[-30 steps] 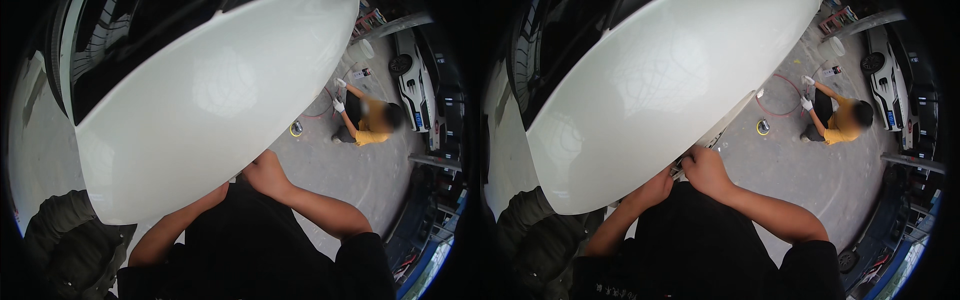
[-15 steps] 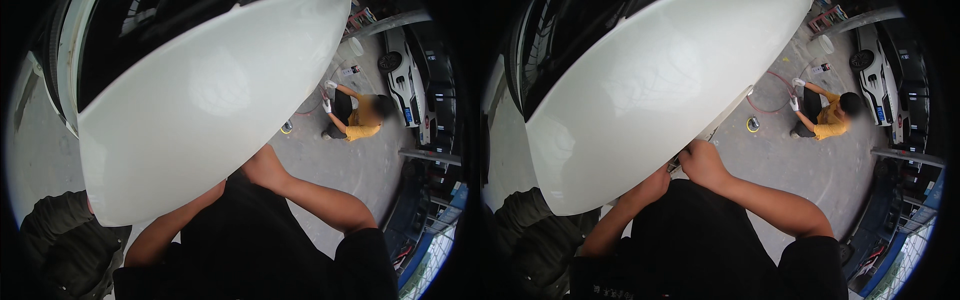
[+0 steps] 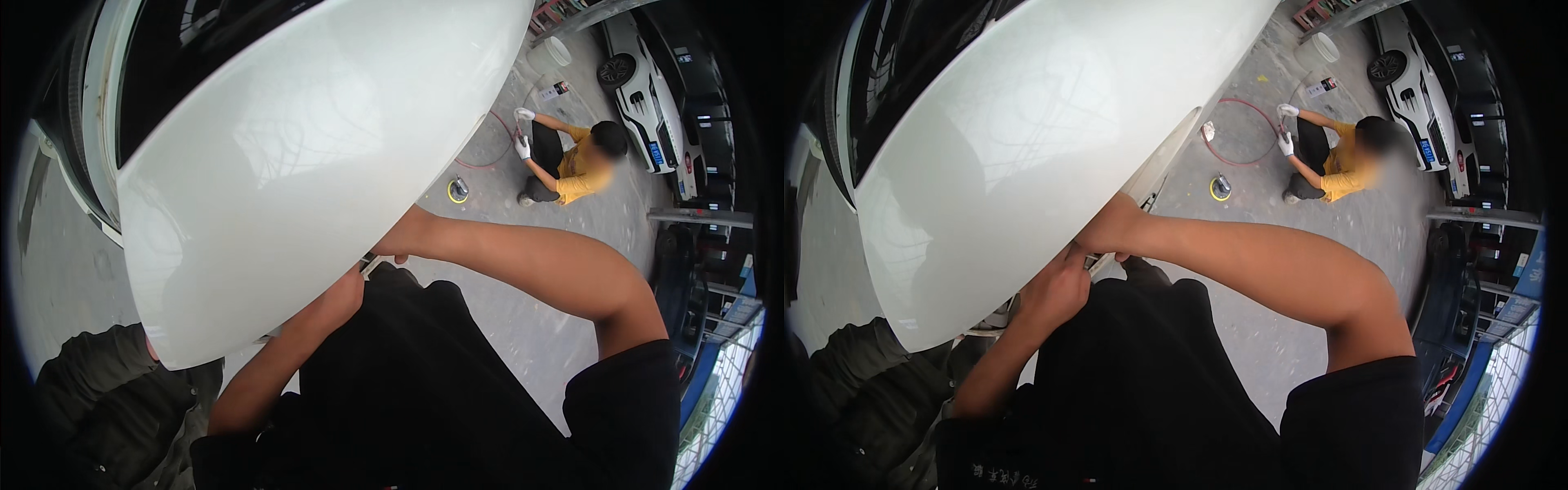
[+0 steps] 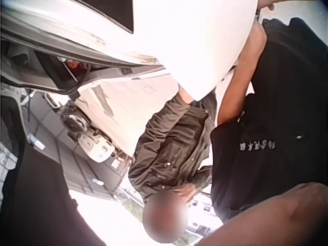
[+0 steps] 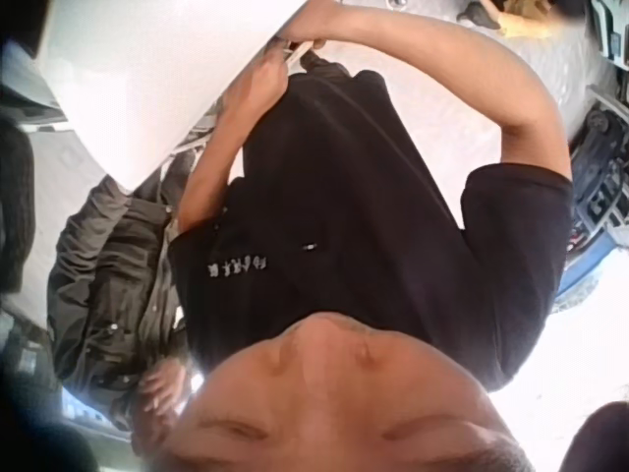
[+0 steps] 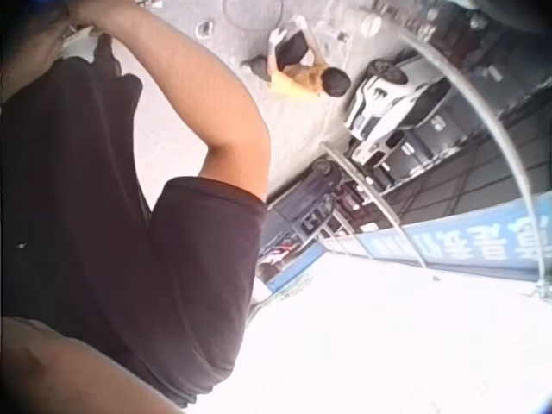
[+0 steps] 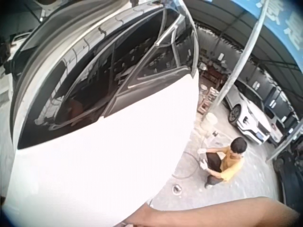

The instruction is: The person removes fasteners from the rear bumper of a white car using a small tool, then uses a yellow-handled screwdriver to pry and detach the bumper cover. The bumper is partially removed and held away from the vehicle.

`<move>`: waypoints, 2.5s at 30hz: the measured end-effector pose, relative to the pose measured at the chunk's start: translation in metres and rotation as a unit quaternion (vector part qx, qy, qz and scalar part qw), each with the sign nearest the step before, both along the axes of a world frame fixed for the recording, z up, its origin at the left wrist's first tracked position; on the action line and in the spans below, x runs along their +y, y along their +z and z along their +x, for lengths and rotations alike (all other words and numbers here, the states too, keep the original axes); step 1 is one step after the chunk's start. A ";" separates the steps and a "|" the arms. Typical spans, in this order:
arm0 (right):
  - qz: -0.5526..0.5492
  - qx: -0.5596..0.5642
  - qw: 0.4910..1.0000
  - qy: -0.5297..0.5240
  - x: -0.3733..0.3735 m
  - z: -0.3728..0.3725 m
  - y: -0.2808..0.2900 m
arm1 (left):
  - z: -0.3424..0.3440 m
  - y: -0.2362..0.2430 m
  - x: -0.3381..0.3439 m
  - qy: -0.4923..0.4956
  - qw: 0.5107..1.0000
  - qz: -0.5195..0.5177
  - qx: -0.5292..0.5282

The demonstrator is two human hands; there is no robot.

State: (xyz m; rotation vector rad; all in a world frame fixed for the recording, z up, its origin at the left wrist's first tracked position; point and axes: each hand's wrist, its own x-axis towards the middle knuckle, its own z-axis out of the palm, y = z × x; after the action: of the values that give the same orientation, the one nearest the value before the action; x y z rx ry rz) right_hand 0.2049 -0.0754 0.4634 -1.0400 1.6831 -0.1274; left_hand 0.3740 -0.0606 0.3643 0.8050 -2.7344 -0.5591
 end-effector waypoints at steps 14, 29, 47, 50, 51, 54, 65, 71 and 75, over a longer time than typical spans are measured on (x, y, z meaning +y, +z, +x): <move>-0.321 -0.004 0.945 0.065 0.037 -0.012 -0.084 | 0.008 0.003 -0.003 0.006 0.999 -0.024 0.041; -0.528 0.094 0.819 0.203 0.082 -0.040 -0.093 | -0.001 0.019 -0.012 0.004 0.997 0.074 0.025; -0.417 0.210 0.813 0.348 0.047 -0.027 -0.044 | -0.008 0.023 0.001 0.033 0.997 0.065 0.033; -0.430 0.195 0.811 0.346 0.042 -0.024 -0.065 | -0.007 0.021 0.002 0.041 0.996 0.080 0.027; -0.433 0.187 0.816 0.334 0.042 -0.025 -0.072 | -0.007 0.020 0.002 0.042 0.995 0.085 0.019; -0.441 0.158 0.832 0.297 0.041 -0.026 -0.085 | -0.008 0.024 0.002 0.032 0.997 0.068 0.009; -0.347 0.009 0.912 0.217 0.018 -0.025 -0.052 | -0.009 0.021 -0.002 0.028 0.996 0.085 -0.025; -0.317 -0.075 0.930 0.170 0.001 -0.017 -0.024 | -0.009 0.030 -0.004 0.027 0.996 0.080 0.012; -0.252 -0.074 0.954 0.147 -0.002 -0.009 -0.017 | -0.006 0.022 -0.003 0.021 0.996 0.088 0.017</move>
State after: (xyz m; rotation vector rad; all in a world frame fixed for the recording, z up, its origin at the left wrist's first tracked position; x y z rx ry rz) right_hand 0.1955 -0.0776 0.4459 -1.6094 1.3673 -0.4461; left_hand 0.3679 -0.0633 0.3860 0.8808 -2.6581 -0.8067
